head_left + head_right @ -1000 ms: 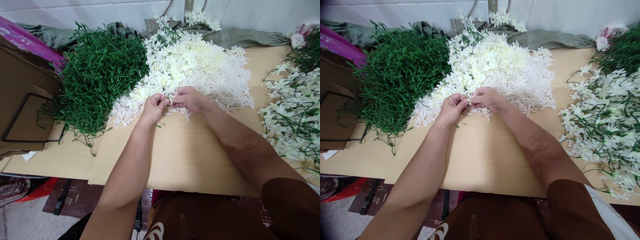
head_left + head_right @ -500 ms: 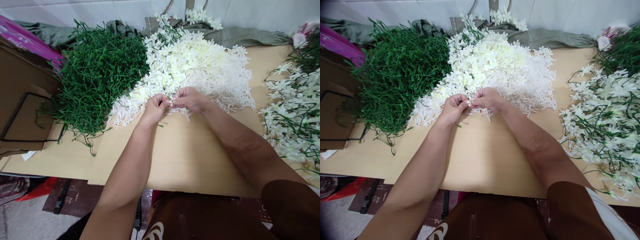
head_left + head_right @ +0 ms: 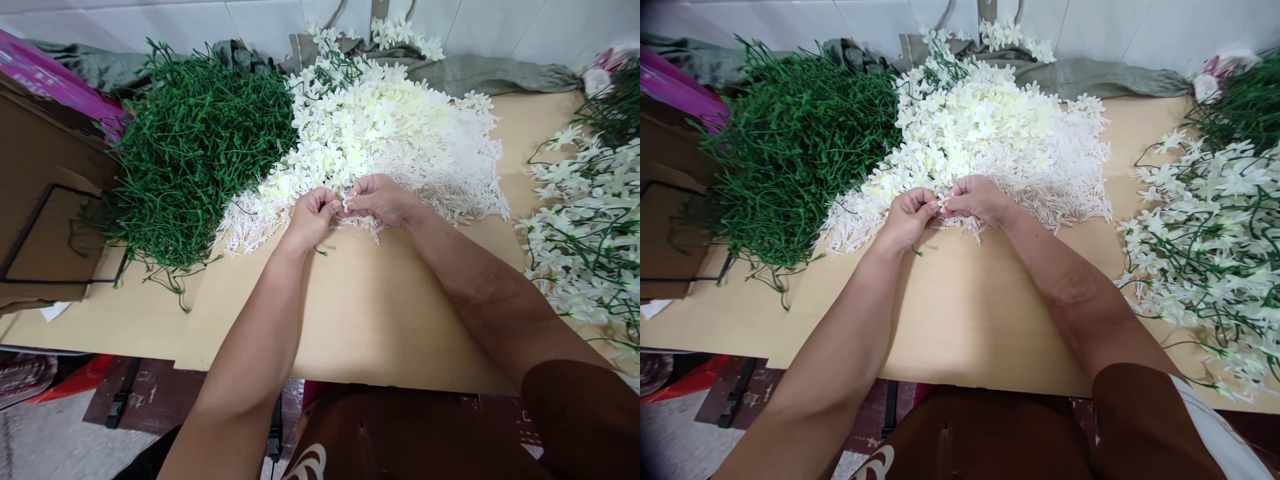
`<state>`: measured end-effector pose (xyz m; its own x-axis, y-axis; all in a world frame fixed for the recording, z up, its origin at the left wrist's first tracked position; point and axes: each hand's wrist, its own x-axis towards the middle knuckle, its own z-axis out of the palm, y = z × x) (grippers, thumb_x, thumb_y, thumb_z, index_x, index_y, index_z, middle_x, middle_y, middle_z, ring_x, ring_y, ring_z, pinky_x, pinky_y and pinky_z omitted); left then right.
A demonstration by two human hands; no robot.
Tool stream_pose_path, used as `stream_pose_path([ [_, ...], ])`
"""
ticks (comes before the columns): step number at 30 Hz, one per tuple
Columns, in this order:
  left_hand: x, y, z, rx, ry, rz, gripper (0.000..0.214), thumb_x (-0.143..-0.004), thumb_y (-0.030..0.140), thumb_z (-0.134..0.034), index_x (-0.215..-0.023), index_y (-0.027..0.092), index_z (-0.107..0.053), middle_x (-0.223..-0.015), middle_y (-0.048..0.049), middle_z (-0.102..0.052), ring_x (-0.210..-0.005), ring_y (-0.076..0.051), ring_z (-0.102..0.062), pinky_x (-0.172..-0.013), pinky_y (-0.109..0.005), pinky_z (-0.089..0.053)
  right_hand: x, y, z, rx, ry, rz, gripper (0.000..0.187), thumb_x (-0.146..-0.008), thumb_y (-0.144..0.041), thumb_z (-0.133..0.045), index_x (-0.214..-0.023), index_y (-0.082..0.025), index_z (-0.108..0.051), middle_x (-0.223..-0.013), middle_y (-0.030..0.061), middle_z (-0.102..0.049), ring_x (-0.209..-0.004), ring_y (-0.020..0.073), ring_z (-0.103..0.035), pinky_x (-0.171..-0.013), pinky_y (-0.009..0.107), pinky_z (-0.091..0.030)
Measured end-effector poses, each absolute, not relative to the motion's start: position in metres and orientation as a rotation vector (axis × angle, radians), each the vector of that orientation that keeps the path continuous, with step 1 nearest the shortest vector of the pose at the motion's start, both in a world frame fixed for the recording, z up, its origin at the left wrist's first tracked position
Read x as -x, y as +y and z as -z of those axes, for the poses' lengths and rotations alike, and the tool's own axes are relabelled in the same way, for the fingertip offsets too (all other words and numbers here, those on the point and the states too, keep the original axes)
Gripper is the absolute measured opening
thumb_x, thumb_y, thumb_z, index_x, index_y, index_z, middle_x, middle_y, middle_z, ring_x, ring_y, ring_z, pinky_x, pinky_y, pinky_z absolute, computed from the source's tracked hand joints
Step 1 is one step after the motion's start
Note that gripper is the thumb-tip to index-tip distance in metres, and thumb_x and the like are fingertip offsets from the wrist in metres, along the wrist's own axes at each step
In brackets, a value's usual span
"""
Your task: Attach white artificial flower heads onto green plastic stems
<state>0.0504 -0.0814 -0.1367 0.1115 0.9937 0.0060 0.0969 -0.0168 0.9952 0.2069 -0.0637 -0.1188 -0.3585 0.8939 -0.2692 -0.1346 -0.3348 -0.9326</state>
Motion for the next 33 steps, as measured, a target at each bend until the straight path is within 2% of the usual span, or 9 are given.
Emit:
stream_pose_path([
  [7, -0.053, -0.083, 0.135, -1.350, 1.244, -1.078, 0.025, -0.071, 0.007, -0.065, -0.056, 0.018, -0.049, -0.047, 0.0054, -0.045, -0.048, -0.009, -0.036, -0.050, -0.023, -0.028, -0.206, -0.065, 0.118, 1.171, -1.186, -1.741, 0.024, -0.060, 0.004, -0.073, -0.056, -0.014, -0.058, -0.050, 0.0015, -0.066, -0.048, 0.0087, -0.063, -0.049, 0.015, -0.049],
  [13, -0.050, -0.081, 0.128, -1.261, 1.168, -1.069, 0.033, -0.067, 0.034, -0.079, -0.058, 0.017, -0.052, -0.050, 0.0037, -0.050, -0.046, -0.007, -0.038, -0.046, -0.023, -0.029, -0.214, -0.059, 0.122, 0.985, -1.114, -1.826, 0.026, -0.059, -0.007, -0.084, -0.063, -0.014, -0.059, -0.057, -0.0004, -0.067, -0.061, 0.0115, -0.069, -0.070, 0.024, -0.061],
  [16, -0.048, -0.083, 0.123, -1.293, 1.174, -1.028, 0.036, -0.068, 0.043, -0.078, -0.059, 0.016, -0.056, -0.053, 0.0018, -0.052, -0.047, -0.007, -0.040, -0.047, -0.022, -0.031, -0.216, -0.057, 0.124, 0.929, -1.111, -1.838, 0.028, -0.057, -0.011, -0.087, -0.064, -0.014, -0.060, -0.061, -0.0002, -0.068, -0.062, 0.0110, -0.069, -0.073, 0.026, -0.062],
  [19, -0.045, -0.084, 0.122, -1.367, 1.182, -0.985, 0.034, -0.073, 0.045, -0.074, -0.062, 0.017, -0.058, -0.052, 0.0020, -0.051, -0.048, -0.007, -0.039, -0.046, -0.022, -0.030, -0.215, -0.057, 0.124, 0.921, -1.114, -1.842, 0.027, -0.057, -0.012, -0.087, -0.065, -0.014, -0.060, -0.062, -0.0003, -0.069, -0.063, 0.0109, -0.069, -0.072, 0.025, -0.062],
  [25, -0.044, -0.081, 0.132, -1.491, 1.155, -0.937, 0.035, -0.081, 0.044, -0.065, -0.062, 0.018, -0.053, -0.049, 0.0045, -0.039, -0.047, -0.009, -0.031, -0.047, -0.023, -0.026, -0.213, -0.058, 0.124, 0.967, -1.171, -1.815, 0.025, -0.063, -0.008, -0.083, -0.066, -0.014, -0.058, -0.058, -0.0015, -0.067, -0.060, 0.0102, -0.069, -0.069, 0.022, -0.061],
  [33, -0.042, -0.077, 0.139, -1.574, 1.049, -1.000, 0.034, -0.080, 0.048, -0.062, -0.065, 0.019, -0.052, -0.060, 0.0015, -0.047, -0.060, -0.012, -0.043, -0.057, -0.025, -0.035, -0.213, -0.060, 0.116, 1.068, -1.200, -1.831, 0.020, -0.066, -0.006, -0.079, -0.065, -0.013, -0.060, -0.061, 0.0019, -0.069, -0.058, 0.0105, -0.067, -0.064, 0.024, -0.061],
])
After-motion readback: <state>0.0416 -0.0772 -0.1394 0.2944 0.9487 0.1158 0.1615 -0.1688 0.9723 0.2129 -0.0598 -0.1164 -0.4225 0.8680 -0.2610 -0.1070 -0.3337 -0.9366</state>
